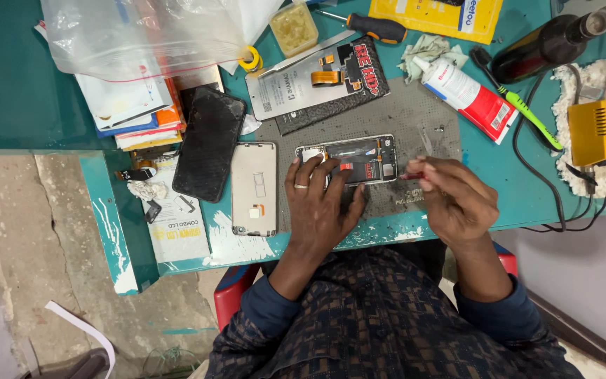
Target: The person picks up a smartphone, removes its back cover, and pries the battery out of the phone body. They then use a red screwdriver to unscrew components from the exposed phone, handle small internal parts with tweezers, and finally open a small bottle, likely containing solvent or adhesive.
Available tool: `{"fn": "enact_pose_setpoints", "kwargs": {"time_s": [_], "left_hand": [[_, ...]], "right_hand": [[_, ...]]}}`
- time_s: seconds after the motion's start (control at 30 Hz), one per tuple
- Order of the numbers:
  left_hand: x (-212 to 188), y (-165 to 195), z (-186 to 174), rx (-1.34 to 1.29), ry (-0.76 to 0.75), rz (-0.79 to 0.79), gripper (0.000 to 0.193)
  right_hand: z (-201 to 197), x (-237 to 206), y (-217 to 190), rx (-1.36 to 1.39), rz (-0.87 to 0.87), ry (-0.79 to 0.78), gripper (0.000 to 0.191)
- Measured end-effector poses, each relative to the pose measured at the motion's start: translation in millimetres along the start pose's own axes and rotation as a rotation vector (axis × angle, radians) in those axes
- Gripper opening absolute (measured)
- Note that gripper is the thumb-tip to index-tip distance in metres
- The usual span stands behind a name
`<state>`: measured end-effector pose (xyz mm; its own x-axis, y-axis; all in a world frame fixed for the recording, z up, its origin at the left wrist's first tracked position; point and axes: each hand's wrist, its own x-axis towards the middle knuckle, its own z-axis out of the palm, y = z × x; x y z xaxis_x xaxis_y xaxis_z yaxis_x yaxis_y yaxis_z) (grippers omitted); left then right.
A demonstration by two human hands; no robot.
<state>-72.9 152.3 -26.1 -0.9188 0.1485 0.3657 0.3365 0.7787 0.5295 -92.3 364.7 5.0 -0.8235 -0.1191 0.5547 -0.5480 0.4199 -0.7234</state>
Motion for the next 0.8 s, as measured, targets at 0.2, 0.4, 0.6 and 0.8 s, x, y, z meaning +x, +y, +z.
{"fn": "enact_pose_setpoints", "kwargs": {"time_s": [0.2, 0.4, 0.6, 0.8], "left_hand": [[-1.6, 1.1, 1.3, 0.015, 0.016, 0.01, 0.027], [-1.3, 1.3, 0.5, 0.022, 0.007, 0.011, 0.025], [-0.8, 1.8, 0.1, 0.017, 0.002, 0.009, 0.025], [-0.2, 2.1, -0.9, 0.018, 0.003, 0.016, 0.025]], "right_hand": [[2.1, 3.9, -5.2, 0.178, -0.021, 0.006, 0.025], [1.5, 3.3, 1.9, 0.036, -0.108, -0.023, 0.032], [2.3, -4.2, 0.7, 0.05, 0.091, -0.034, 0.023], [3.9, -1.8, -2.5, 0.063, -0.022, 0.051, 0.025]]}}
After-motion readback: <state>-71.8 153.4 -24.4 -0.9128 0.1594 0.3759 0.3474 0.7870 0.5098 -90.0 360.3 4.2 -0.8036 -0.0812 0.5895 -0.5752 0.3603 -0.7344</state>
